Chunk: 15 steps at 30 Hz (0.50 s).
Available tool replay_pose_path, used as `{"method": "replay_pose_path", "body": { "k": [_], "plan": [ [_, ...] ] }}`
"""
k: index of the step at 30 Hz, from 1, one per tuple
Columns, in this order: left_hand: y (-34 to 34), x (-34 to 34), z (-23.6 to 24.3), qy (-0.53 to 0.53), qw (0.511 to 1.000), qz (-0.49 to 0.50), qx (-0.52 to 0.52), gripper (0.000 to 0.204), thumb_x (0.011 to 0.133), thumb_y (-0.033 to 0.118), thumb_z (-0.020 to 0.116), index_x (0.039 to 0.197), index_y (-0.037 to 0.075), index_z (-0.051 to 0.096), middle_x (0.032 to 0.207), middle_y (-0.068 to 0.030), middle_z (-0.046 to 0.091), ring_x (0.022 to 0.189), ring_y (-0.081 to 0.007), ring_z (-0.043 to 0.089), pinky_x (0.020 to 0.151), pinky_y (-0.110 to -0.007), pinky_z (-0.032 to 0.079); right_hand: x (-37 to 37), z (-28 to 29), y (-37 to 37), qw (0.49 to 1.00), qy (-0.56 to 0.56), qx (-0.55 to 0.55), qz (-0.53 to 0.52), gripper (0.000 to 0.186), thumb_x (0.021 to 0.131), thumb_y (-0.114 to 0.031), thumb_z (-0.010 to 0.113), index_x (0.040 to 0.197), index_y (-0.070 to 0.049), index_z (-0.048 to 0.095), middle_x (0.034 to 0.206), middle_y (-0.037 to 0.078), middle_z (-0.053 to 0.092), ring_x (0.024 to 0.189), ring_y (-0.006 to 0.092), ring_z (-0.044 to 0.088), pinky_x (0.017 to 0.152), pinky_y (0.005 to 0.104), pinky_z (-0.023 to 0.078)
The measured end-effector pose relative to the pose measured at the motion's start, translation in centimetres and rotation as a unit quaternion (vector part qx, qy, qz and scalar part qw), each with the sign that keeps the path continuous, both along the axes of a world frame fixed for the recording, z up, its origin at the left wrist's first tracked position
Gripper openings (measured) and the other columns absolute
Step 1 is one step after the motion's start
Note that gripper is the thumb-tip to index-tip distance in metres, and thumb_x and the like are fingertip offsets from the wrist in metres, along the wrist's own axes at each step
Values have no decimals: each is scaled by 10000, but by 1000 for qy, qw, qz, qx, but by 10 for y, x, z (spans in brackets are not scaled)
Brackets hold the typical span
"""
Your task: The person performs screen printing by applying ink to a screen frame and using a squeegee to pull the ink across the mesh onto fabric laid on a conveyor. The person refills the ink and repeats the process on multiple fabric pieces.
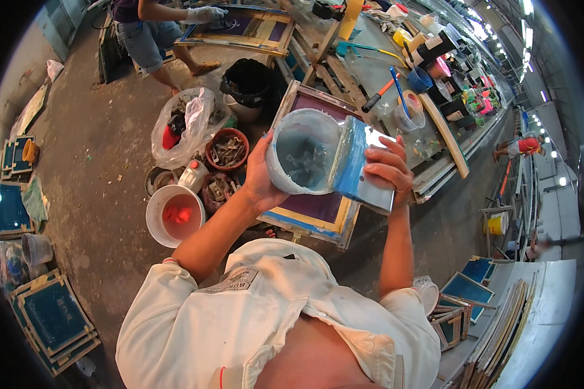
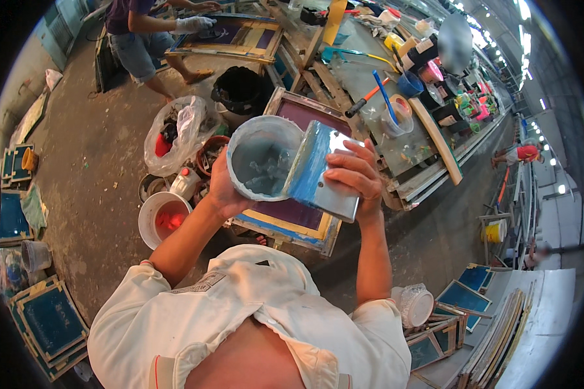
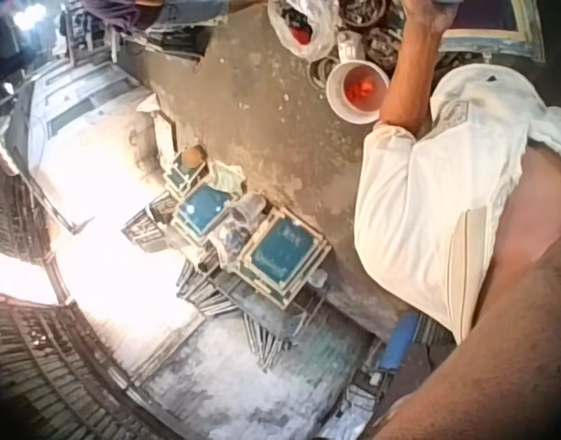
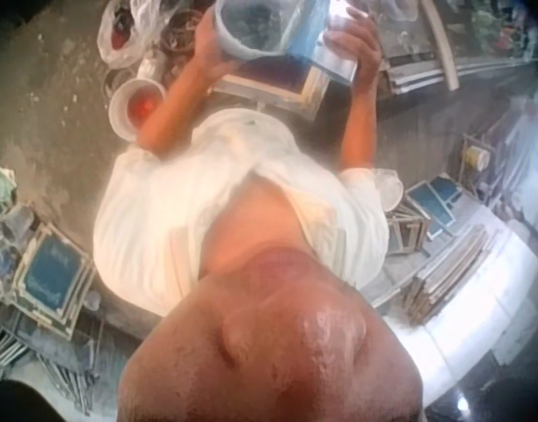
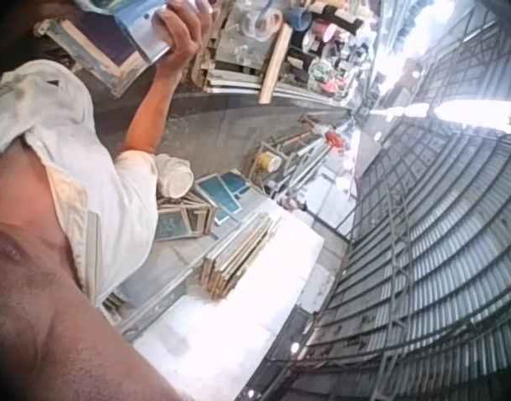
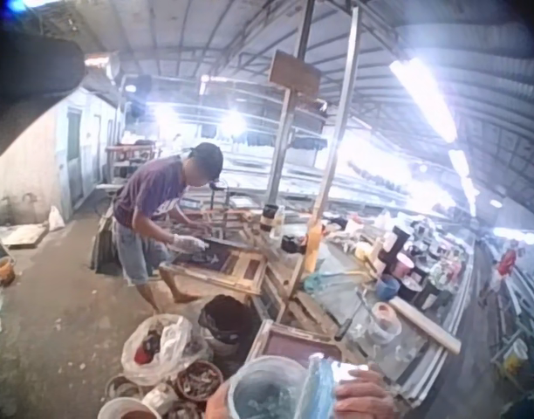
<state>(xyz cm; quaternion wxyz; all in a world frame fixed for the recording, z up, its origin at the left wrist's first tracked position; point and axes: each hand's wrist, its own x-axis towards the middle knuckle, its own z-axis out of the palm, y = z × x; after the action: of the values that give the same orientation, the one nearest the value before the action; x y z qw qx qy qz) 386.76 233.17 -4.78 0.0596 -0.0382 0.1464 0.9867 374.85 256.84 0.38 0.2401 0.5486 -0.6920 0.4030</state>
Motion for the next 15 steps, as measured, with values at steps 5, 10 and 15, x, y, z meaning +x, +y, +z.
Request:
{"method": "replay_pose_path", "body": {
  "k": [5, 10, 15],
  "plan": [
    [-1, 12, 7, -29, 999, -10, -17, 619, 1044, 526, 328, 1423, 85, 540, 1402, -109, 596, 1251, -281, 596, 1100, -477, 454, -27, 8, 10, 995, 66, 59, -48, 286, 726, -127, 833, 994, -211, 777, 1127, 13, 747, 1205, 259, 625, 1163, 464, 332],
    [1, 21, -1, -18, 1000, -4, -23, 638, 1038, 553, 325, 1449, 101, 509, 1414, -107, 582, 1276, -287, 577, 1119, -484, 433, -56, 31, 19, 980, 123, 123, -96, 275, 730, -127, 813, 999, -166, 774, 1110, 42, 746, 1151, 288, 650, 1111, 471, 393],
    [0, 14, -4, -14, 999, 29, 9, 645, 1034, 579, 318, 1450, 122, 501, 1411, -96, 571, 1287, -290, 560, 1116, -490, 429, -55, -19, 30, 884, -429, -180, 42, 245, 858, -3, 769, 1084, -82, 714, 1105, 66, 727, 1106, 207, 657, 1038, 407, 482]
  ]
}}
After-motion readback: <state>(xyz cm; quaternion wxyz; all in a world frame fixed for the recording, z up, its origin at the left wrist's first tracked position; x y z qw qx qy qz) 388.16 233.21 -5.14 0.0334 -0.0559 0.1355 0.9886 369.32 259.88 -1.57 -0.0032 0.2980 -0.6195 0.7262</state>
